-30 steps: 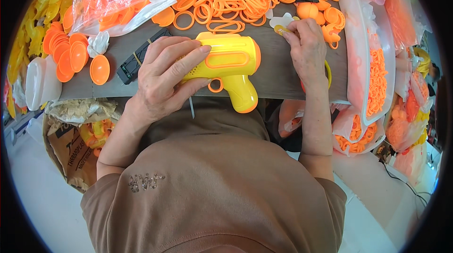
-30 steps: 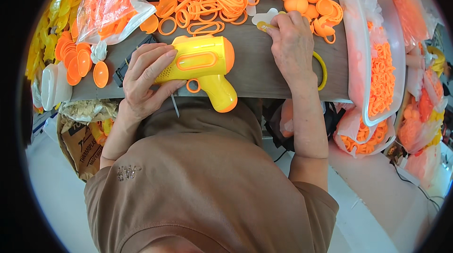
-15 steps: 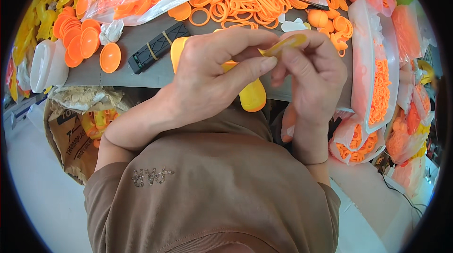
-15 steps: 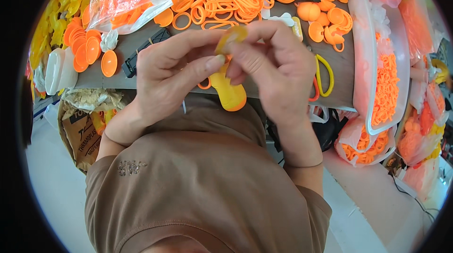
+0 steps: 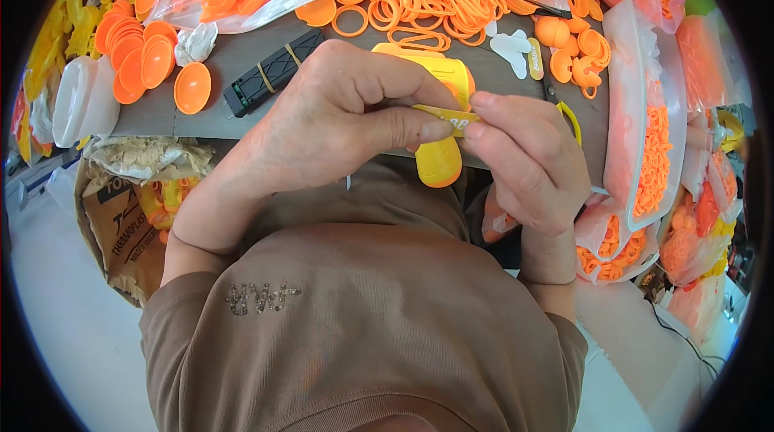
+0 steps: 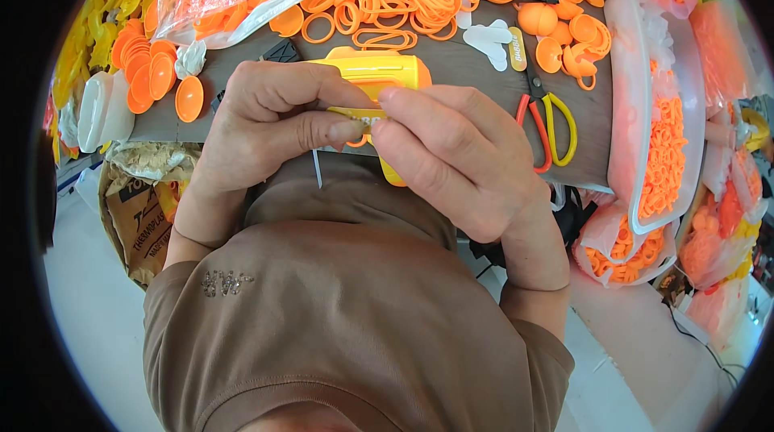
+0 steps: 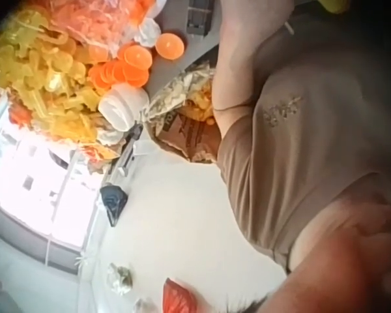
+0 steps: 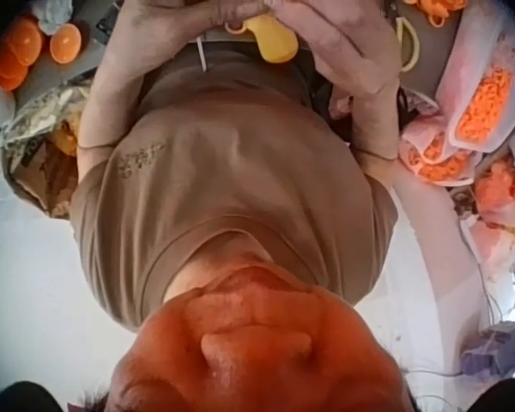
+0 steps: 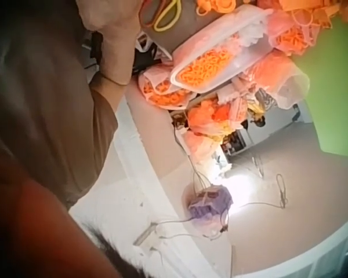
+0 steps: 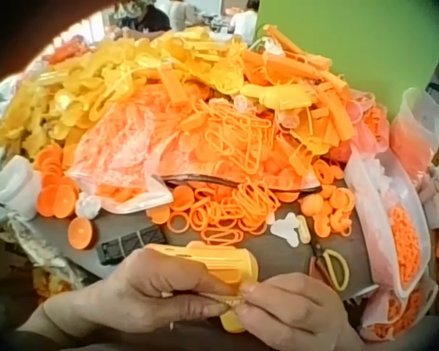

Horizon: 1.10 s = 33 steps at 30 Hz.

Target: Assembling a plastic bubble toy gun by connecting internal components and the outer shell.

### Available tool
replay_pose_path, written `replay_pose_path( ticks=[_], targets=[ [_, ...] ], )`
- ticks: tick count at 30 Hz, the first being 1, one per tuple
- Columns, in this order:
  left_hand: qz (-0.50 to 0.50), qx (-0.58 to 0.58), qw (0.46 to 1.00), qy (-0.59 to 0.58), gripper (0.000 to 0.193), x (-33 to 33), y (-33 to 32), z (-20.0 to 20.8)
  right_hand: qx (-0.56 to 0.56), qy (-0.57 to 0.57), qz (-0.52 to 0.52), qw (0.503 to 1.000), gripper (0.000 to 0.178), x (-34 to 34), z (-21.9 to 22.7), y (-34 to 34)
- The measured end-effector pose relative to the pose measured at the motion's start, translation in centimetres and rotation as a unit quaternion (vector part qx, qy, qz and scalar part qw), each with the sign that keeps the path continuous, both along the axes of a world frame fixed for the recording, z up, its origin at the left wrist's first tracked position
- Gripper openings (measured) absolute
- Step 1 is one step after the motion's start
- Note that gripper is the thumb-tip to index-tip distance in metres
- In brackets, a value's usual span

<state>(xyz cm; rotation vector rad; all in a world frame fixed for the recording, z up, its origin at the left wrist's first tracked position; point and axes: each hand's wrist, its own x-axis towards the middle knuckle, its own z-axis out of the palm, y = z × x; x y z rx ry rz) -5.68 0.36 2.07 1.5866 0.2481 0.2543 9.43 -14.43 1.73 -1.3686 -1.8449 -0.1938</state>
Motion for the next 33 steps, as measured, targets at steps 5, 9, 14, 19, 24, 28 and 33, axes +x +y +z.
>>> replay_pose_path(
  ticks=[5, 9, 14, 19, 24, 28, 33],
  targets=[
    [0.090, 0.309, 0.943, -0.083, 0.028, -1.2, 1.3, -0.6, -0.013, -0.005, -0.077, 0.997, 0.034, 2.7, -1.2, -1.1],
    [0.063, 0.496, 0.855, -0.134, 0.036, -2.4, 2.2, -3.0, -0.084, -0.013, -0.134, 0.987, 0.036, 3.5, -2.0, -1.4],
    [0.037, 0.502, 0.858, -0.103, 0.041, -3.0, 2.1, -4.9, -0.077, -0.003, -0.084, 0.993, 0.044, 2.8, -3.1, -0.8],
    [0.043, 0.473, 0.871, -0.126, 0.044, -2.8, 2.2, -5.6, -0.094, 0.003, -0.063, 0.994, 0.047, 1.1, -3.2, 0.6],
    [0.040, 0.461, 0.876, -0.133, 0.046, -2.8, 2.2, -5.8, -0.077, 0.051, -0.065, 0.994, 0.051, 0.6, -4.3, 1.2],
    [0.038, 0.456, 0.877, -0.145, 0.046, -2.8, 2.3, -6.0, -0.084, 0.077, -0.045, 0.992, 0.053, 0.7, -5.0, 1.3],
    [0.035, 0.461, 0.874, -0.147, 0.047, -2.8, 2.3, -6.1, -0.104, 0.126, -0.011, 0.987, 0.055, 1.3, -5.2, 1.4]
  ],
)
